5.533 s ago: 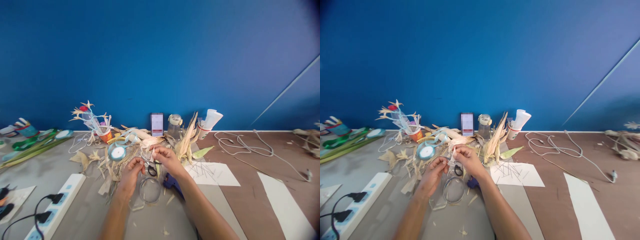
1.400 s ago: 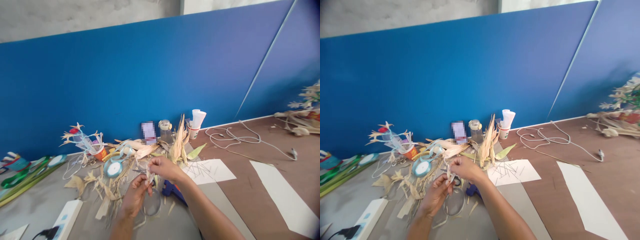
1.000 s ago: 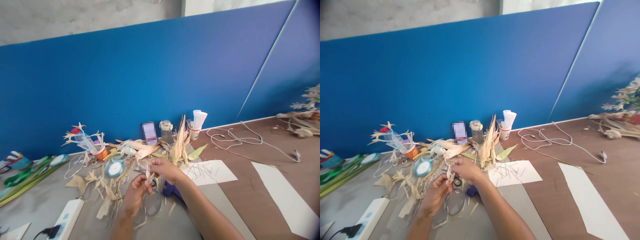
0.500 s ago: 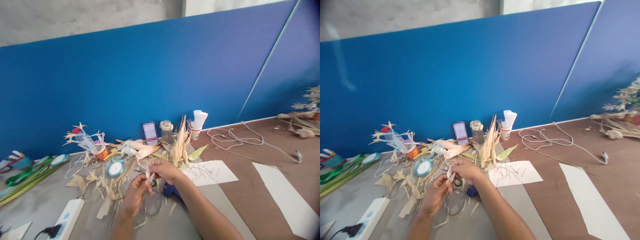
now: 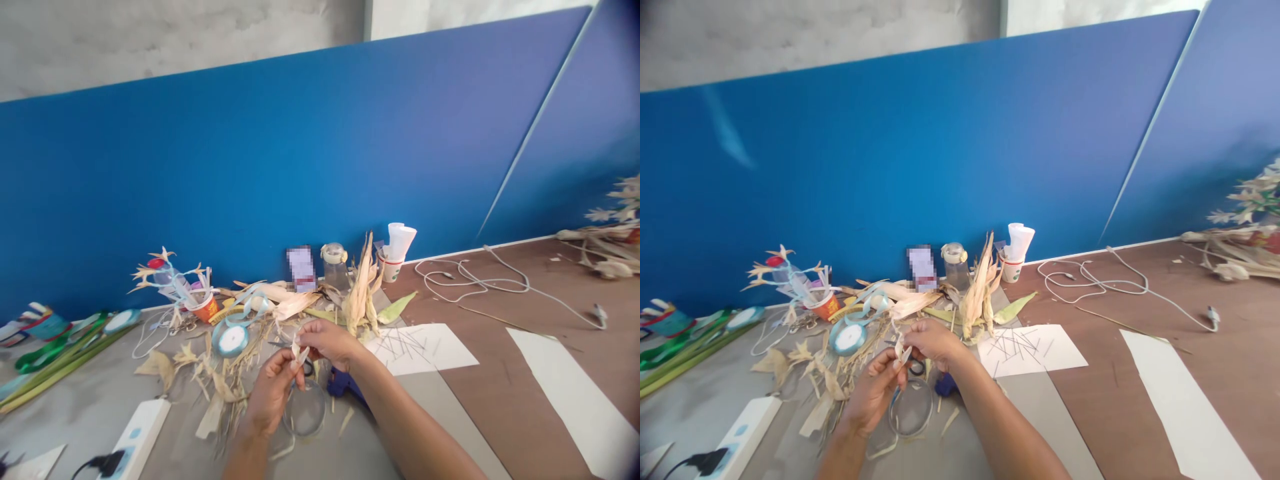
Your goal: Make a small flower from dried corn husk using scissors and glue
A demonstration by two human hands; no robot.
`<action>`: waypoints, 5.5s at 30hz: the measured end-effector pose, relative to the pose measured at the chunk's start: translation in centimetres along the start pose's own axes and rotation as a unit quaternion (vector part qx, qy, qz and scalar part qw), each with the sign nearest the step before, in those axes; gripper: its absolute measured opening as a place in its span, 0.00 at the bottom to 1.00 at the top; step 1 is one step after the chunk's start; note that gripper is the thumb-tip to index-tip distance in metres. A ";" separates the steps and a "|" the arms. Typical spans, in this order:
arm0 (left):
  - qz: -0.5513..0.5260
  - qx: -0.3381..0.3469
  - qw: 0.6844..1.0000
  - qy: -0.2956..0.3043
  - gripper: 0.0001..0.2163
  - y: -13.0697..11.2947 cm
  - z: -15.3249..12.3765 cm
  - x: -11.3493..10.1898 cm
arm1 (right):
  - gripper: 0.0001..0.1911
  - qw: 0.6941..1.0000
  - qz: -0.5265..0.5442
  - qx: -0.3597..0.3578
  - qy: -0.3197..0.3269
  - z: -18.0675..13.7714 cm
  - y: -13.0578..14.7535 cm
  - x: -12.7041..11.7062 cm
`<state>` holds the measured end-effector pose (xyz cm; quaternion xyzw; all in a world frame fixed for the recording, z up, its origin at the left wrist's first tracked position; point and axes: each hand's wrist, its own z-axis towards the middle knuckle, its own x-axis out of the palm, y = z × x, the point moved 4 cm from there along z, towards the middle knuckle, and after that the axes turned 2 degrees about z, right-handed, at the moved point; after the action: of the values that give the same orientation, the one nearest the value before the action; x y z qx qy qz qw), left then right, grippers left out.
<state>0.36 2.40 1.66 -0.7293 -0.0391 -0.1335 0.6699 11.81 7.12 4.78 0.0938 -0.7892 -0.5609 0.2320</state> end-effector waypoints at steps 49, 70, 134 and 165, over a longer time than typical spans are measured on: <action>0.069 0.070 0.992 -0.073 0.12 -0.4 0.3 -1.1 | 0.03 0.988 -0.104 -0.110 -0.003 -1.3 1.7 0.2; -0.254 0.029 0.965 -0.063 0.08 0.8 0.2 -0.3 | 0.08 0.966 -0.213 -0.148 -0.005 -1.8 1.3 2.1; -0.347 -0.002 0.935 -0.077 0.11 0.2 0.4 -0.6 | 0.05 0.930 -0.277 -0.204 -0.130 -2.3 1.5 3.0; -0.308 0.015 0.951 0.015 0.06 0.4 0.0 0.3 | 0.07 0.978 -0.119 -0.133 -0.111 -0.4 -0.2 2.0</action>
<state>0.77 2.30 1.34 -0.6694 -0.2536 -0.3437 0.6079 10.22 5.90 5.27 0.0925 -0.7115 -0.6914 0.0848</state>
